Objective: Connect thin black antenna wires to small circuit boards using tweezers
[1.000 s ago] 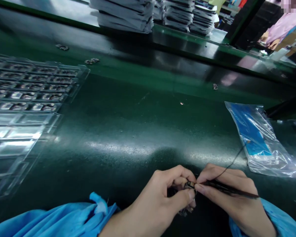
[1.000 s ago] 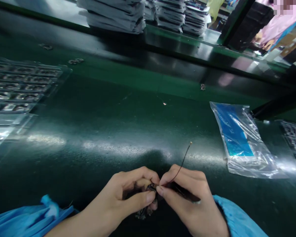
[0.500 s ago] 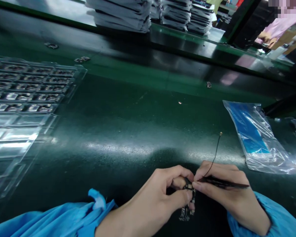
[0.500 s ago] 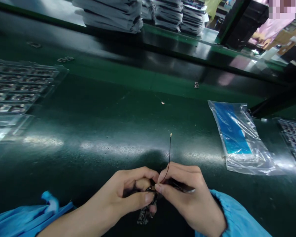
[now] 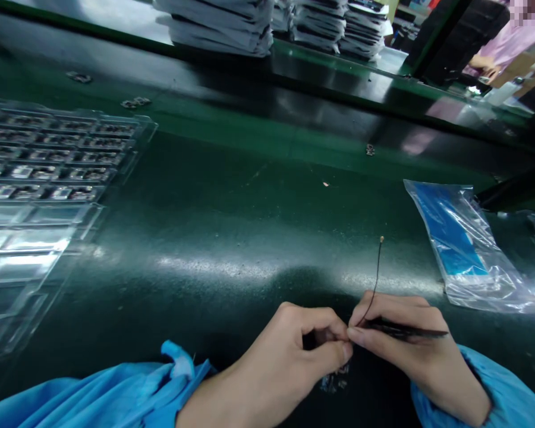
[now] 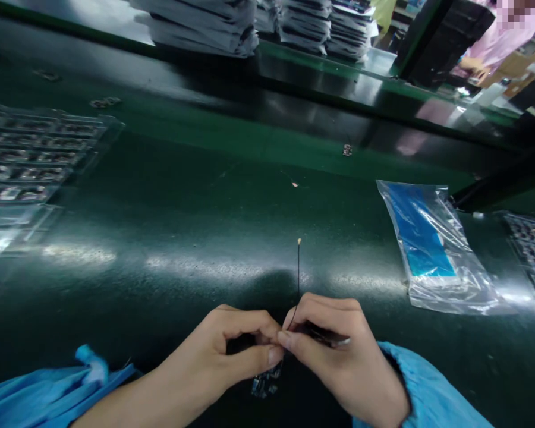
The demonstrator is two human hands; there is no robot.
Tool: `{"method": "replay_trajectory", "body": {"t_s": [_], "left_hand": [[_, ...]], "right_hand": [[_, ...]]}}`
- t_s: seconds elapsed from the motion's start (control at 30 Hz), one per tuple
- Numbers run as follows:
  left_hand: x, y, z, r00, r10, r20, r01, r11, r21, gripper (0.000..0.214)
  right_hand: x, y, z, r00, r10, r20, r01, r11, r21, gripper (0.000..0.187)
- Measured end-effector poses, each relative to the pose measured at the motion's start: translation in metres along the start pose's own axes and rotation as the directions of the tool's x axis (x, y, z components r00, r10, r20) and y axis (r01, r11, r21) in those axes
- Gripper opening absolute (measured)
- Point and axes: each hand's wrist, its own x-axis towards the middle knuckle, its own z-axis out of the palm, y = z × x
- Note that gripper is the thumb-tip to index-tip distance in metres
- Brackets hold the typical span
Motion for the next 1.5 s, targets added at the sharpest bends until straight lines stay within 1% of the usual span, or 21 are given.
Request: {"method": "replay_trajectory", "body": {"t_s": [0.07,0.13,0.2,0.23,0.3,0.37,0.43,0.53,0.6,0.7,0.83,0.9,1.0,1.03,1.1,1.17,1.27,1.37,1.5], "left_hand": [[0.002,0.002,-0.001,0.999,0.01,-0.051,-0.011,0.999,-0.034,0.014],[0.004,0.005,-0.002,0.996,-0.006,-0.09,-0.004,0.995,-0.101,0.014],[0.005,0.006,-0.003,0.993,-0.031,-0.113,0.013,0.987,-0.161,0.016],[0.005,0.006,-0.003,0.992,-0.042,-0.119,0.019,0.983,-0.184,0.016],[0.004,0.005,-0.003,0.99,-0.063,-0.123,0.034,0.973,-0.226,0.016],[0.004,0.004,-0.003,0.989,-0.074,-0.129,0.039,0.966,-0.255,0.016],[0.004,0.003,-0.004,0.988,-0.078,-0.136,0.038,0.962,-0.272,0.016],[0.005,0.004,-0.006,0.984,-0.09,-0.156,0.044,0.961,-0.273,0.016],[0.006,0.005,-0.006,0.978,-0.119,-0.168,0.074,0.965,-0.252,0.016],[0.007,0.006,-0.006,0.974,-0.138,-0.179,0.101,0.975,-0.199,0.018],[0.008,0.006,-0.006,0.974,-0.126,-0.188,0.1,0.985,-0.142,0.019],[0.008,0.006,-0.007,0.973,-0.129,-0.191,0.109,0.987,-0.114,0.019],[0.008,0.005,-0.009,0.973,-0.121,-0.194,0.107,0.991,-0.081,0.019],[0.007,0.005,-0.009,0.975,-0.117,-0.191,0.103,0.991,-0.08,0.019],[0.006,0.004,-0.009,0.982,-0.099,-0.163,0.085,0.992,-0.091,0.02],[0.004,0.002,-0.008,0.992,-0.081,-0.101,0.071,0.992,-0.101,0.021],[0.004,-0.001,-0.006,0.995,-0.097,-0.03,0.096,0.995,-0.038,0.021],[0.006,-0.005,-0.005,0.992,-0.121,-0.036,0.122,0.993,0.013,0.021],[0.007,-0.006,-0.004,0.992,-0.112,-0.049,0.113,0.993,0.014,0.021]], "right_hand": [[-0.001,0.0,-0.001,0.997,0.018,-0.072,-0.021,0.999,-0.038,0.012],[-0.002,0.001,-0.004,0.981,0.063,-0.185,-0.075,0.996,-0.055,0.005],[-0.004,0.003,-0.008,0.956,0.125,-0.266,-0.134,0.991,-0.017,0.01],[-0.005,0.005,-0.01,0.946,0.154,-0.285,-0.157,0.987,0.011,0.013],[-0.006,0.008,-0.014,0.95,0.168,-0.263,-0.162,0.986,0.045,0.015],[-0.007,0.01,-0.016,0.963,0.148,-0.224,-0.146,0.989,0.028,0.013],[-0.009,0.008,-0.017,0.971,0.128,-0.202,-0.141,0.989,-0.051,0.009],[-0.012,0.004,-0.016,0.968,0.136,-0.209,-0.177,0.965,-0.194,0.006],[-0.015,0.002,-0.015,0.966,0.168,-0.197,-0.211,0.952,-0.222,0.004],[-0.019,0.003,-0.012,0.962,0.202,-0.185,-0.235,0.956,-0.176,0.003],[-0.025,0.006,-0.004,0.945,0.186,-0.269,-0.222,0.969,-0.109,0.003],[-0.029,0.007,0.002,0.921,0.245,-0.302,-0.27,0.962,-0.044,0.007],[-0.036,0.011,0.011,0.875,0.372,-0.311,-0.37,0.927,0.068,0.011],[-0.038,0.013,0.014,0.864,0.388,-0.321,-0.379,0.921,0.094,0.011],[-0.042,0.017,0.017,0.856,0.379,-0.353,-0.358,0.925,0.124,0.01],[-0.045,0.02,0.018,0.852,0.362,-0.378,-0.329,0.932,0.149,0.01],[-0.047,0.021,0.018,0.852,0.353,-0.387,-0.318,0.936,0.154,0.009],[-0.047,0.02,0.018,0.852,0.348,-0.39,-0.321,0.937,0.135,0.009],[-0.047,0.019,0.019,0.849,0.348,-0.399,-0.327,0.937,0.121,0.008]]}}
